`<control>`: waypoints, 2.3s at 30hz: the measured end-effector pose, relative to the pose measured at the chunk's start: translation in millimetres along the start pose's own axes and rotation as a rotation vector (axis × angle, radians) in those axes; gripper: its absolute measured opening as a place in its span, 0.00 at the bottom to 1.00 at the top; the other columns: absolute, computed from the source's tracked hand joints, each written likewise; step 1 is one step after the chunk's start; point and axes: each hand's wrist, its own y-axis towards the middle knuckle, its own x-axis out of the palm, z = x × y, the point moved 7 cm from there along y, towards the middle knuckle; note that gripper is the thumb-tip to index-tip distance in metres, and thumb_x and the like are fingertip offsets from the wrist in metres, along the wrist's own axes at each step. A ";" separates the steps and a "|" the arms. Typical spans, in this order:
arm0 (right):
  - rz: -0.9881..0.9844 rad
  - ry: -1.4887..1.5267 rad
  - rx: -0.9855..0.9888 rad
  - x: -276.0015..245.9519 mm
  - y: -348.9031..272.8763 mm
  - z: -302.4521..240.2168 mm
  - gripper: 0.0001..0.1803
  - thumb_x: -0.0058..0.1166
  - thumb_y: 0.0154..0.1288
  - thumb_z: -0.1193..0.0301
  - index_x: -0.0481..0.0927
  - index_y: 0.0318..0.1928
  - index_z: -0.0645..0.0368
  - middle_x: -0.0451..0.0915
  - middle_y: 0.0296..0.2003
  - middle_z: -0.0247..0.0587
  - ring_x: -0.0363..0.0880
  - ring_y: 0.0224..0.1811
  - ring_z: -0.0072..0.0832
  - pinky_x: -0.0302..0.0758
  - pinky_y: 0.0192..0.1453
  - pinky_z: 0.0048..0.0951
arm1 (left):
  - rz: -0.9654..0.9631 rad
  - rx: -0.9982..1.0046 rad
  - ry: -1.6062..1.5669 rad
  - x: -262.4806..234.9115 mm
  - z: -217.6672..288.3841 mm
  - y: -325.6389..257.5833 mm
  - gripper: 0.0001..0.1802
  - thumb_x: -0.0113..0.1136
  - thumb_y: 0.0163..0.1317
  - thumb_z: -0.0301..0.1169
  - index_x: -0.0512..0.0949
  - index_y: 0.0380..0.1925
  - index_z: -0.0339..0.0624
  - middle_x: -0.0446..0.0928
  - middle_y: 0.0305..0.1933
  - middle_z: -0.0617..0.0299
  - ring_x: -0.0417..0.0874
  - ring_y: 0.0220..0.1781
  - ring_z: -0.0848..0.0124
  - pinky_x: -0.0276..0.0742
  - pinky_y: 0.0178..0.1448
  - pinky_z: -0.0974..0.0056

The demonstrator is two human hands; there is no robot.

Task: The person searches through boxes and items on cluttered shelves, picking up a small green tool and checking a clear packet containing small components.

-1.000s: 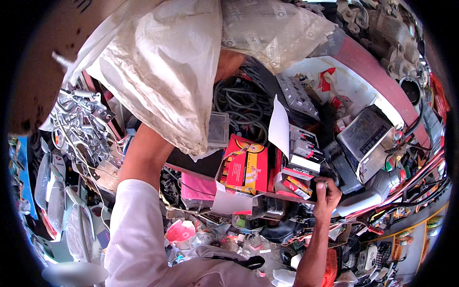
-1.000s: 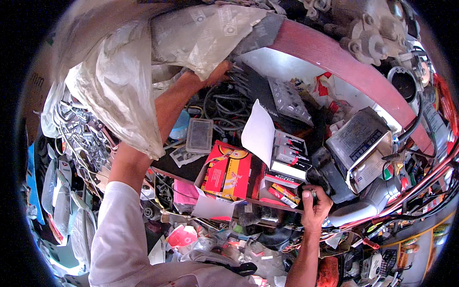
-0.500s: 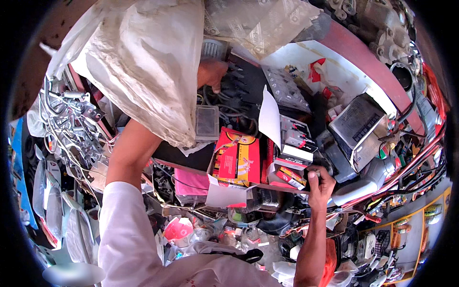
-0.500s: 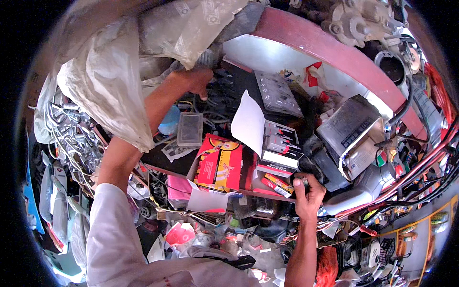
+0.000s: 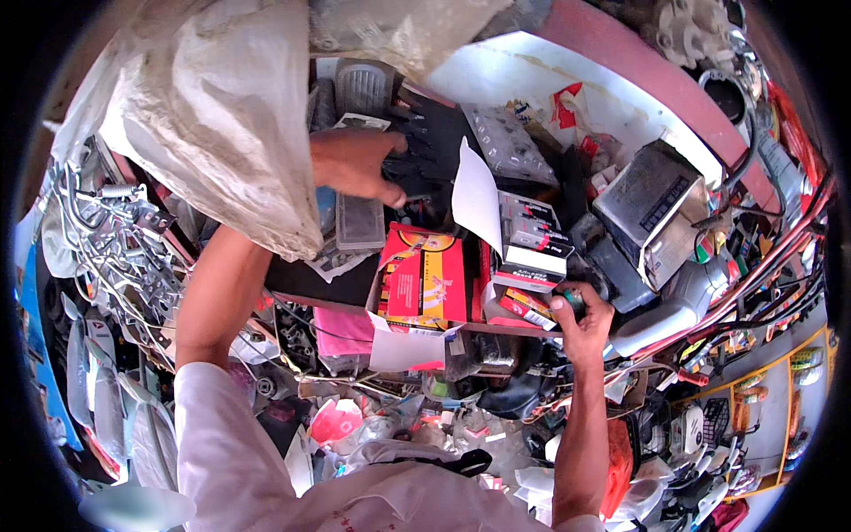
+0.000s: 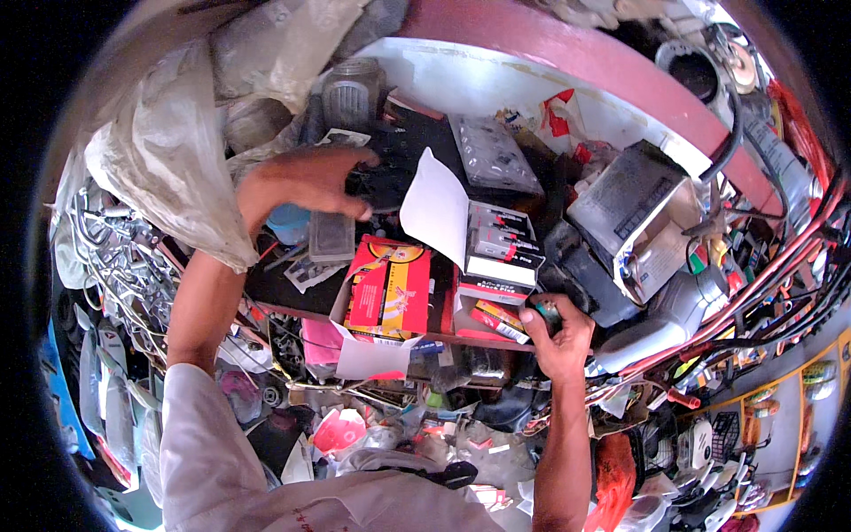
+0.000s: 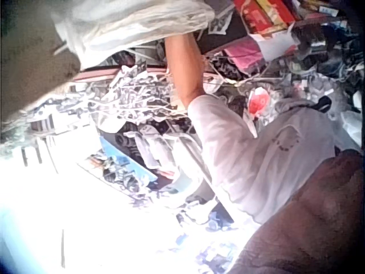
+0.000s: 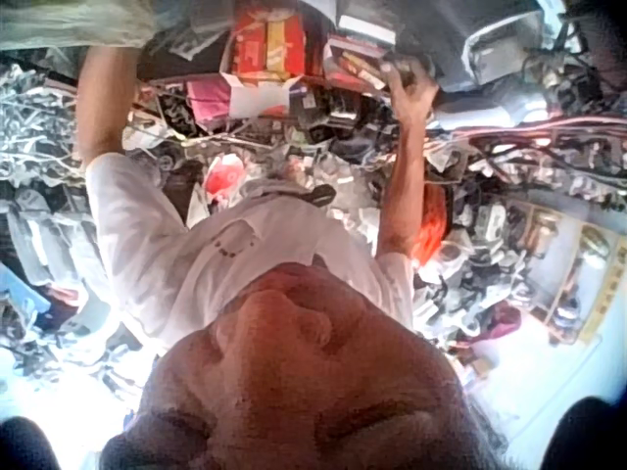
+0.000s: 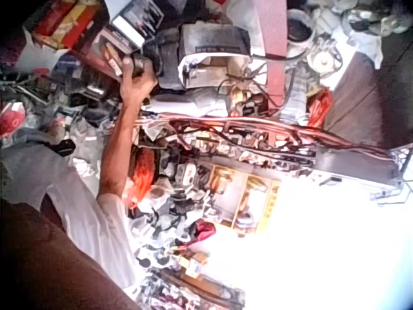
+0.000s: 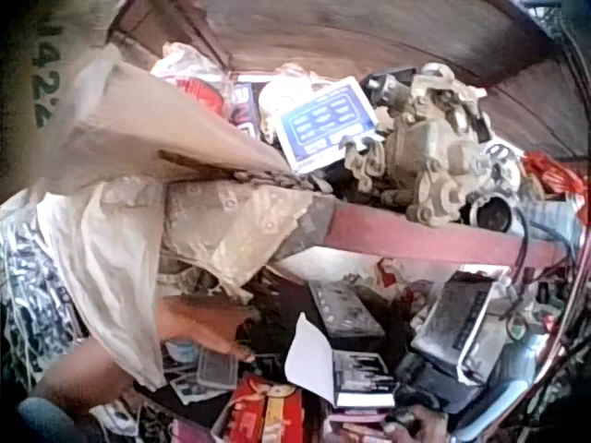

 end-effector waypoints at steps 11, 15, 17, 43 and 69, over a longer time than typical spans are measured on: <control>0.007 -0.036 -0.040 2.4 2.0 -5.6 0.17 0.71 0.63 0.61 0.86 0.39 0.65 0.82 0.24 0.38 0.75 0.27 0.19 0.76 0.35 0.28 | 0.261 0.163 0.012 8.0 -29.3 -43.3 0.50 0.74 0.45 0.40 0.68 0.71 0.39 0.79 0.59 0.40 0.81 0.62 0.48 0.74 0.70 0.52; 0.002 -0.007 -0.048 4.5 3.4 -1.1 0.19 0.72 0.64 0.59 0.86 0.39 0.65 0.82 0.24 0.37 0.75 0.27 0.19 0.75 0.35 0.27 | 0.403 0.035 0.238 -3.9 -55.8 -35.2 0.49 0.73 0.42 0.41 0.70 0.70 0.46 0.82 0.57 0.44 0.83 0.58 0.48 0.76 0.66 0.50; 0.010 0.009 -0.042 1.7 2.5 2.3 0.19 0.72 0.64 0.59 0.86 0.39 0.64 0.82 0.24 0.36 0.74 0.27 0.18 0.75 0.34 0.27 | 0.162 -0.078 0.176 7.4 -45.1 -26.8 0.53 0.73 0.49 0.38 0.60 0.77 0.44 0.59 0.78 0.38 0.56 0.82 0.45 0.53 0.85 0.50; 0.024 0.020 -0.062 2.4 3.1 -1.0 0.20 0.72 0.63 0.57 0.85 0.35 0.64 0.79 0.19 0.40 0.72 0.21 0.21 0.72 0.29 0.32 | 0.479 0.275 -0.115 69.2 89.9 -119.3 0.25 0.70 0.54 0.26 0.78 0.54 0.37 0.79 0.62 0.44 0.81 0.62 0.44 0.76 0.68 0.51; -0.089 0.051 0.005 5.2 3.3 7.4 0.24 0.70 0.63 0.51 0.86 0.38 0.62 0.83 0.23 0.48 0.80 0.23 0.32 0.77 0.33 0.36 | 0.440 -0.093 0.070 74.0 25.2 -137.7 0.19 0.71 0.57 0.30 0.81 0.47 0.34 0.81 0.52 0.46 0.81 0.56 0.42 0.77 0.58 0.48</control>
